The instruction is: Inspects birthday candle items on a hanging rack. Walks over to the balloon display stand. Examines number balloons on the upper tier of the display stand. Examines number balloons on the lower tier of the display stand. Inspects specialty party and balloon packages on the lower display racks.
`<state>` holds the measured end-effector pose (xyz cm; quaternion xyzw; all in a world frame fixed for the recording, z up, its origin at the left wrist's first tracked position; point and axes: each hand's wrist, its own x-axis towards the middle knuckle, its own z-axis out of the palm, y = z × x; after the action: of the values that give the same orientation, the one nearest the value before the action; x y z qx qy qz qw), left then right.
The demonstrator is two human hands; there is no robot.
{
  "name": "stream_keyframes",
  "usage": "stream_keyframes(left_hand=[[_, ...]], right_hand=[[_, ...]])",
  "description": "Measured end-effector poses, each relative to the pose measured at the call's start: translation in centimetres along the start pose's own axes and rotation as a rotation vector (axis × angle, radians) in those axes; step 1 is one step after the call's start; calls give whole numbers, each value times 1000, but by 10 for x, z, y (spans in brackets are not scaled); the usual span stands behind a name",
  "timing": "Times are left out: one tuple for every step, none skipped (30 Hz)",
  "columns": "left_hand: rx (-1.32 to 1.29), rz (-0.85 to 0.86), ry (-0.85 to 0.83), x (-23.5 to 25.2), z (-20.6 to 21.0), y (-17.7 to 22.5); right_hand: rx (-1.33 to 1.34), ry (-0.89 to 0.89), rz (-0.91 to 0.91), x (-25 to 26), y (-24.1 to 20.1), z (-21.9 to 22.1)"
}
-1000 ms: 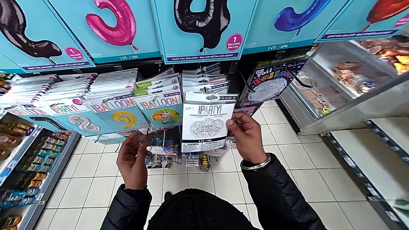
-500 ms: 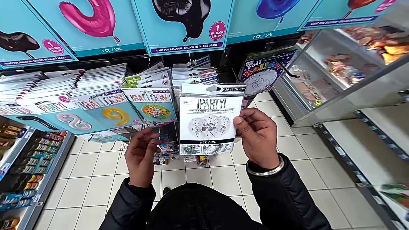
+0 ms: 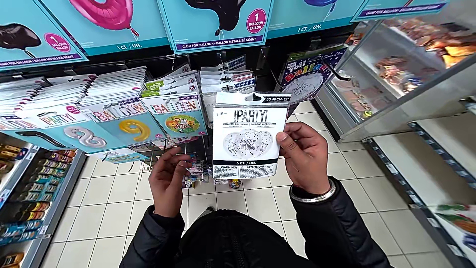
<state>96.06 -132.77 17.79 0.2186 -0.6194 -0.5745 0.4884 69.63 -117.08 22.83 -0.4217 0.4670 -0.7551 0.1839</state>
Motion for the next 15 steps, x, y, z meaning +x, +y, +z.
stream_keyframes(left_hand=[[-1,-7,-3,1,-1,0],[-4,-16,-3,3,-2,0],[-9,-21,-1,4,-2,-1],[-4,-24,-2,6,-2,-1],[-4,-28,-11,7,-2,-2],[-7,-34,-21,9,-2,-4],[-8,-38,-34,10,-2,-5],[-11,-37,-47,12,-3,-5],[-13,-32,-58,15,-5,-5],[-16,-29,-63,18,-7,-5],[-20,-26,-64,21,-10,-5],[-23,-27,-61,24,-13,-4],[-17,-28,-59,27,-15,-4],[-9,-30,-58,30,-17,-3],[-7,-31,-62,33,-20,-3]], right_hand=[[-6,12,5,-1,-1,2],[-18,22,12,-1,-1,4],[-28,28,16,-1,-2,6],[-30,26,14,-2,-3,8],[-32,25,10,-2,-4,9],[-37,25,8,-2,-4,11],[-42,27,8,-2,-5,12],[-44,32,10,-2,-5,14],[-48,33,13,-1,-5,16],[-51,41,18,-1,-5,18],[-56,47,22,0,-4,20],[-59,52,25,1,-4,23],[-59,55,26,1,-3,25],[-61,56,25,2,-3,27],[-64,57,23,2,-3,28]])
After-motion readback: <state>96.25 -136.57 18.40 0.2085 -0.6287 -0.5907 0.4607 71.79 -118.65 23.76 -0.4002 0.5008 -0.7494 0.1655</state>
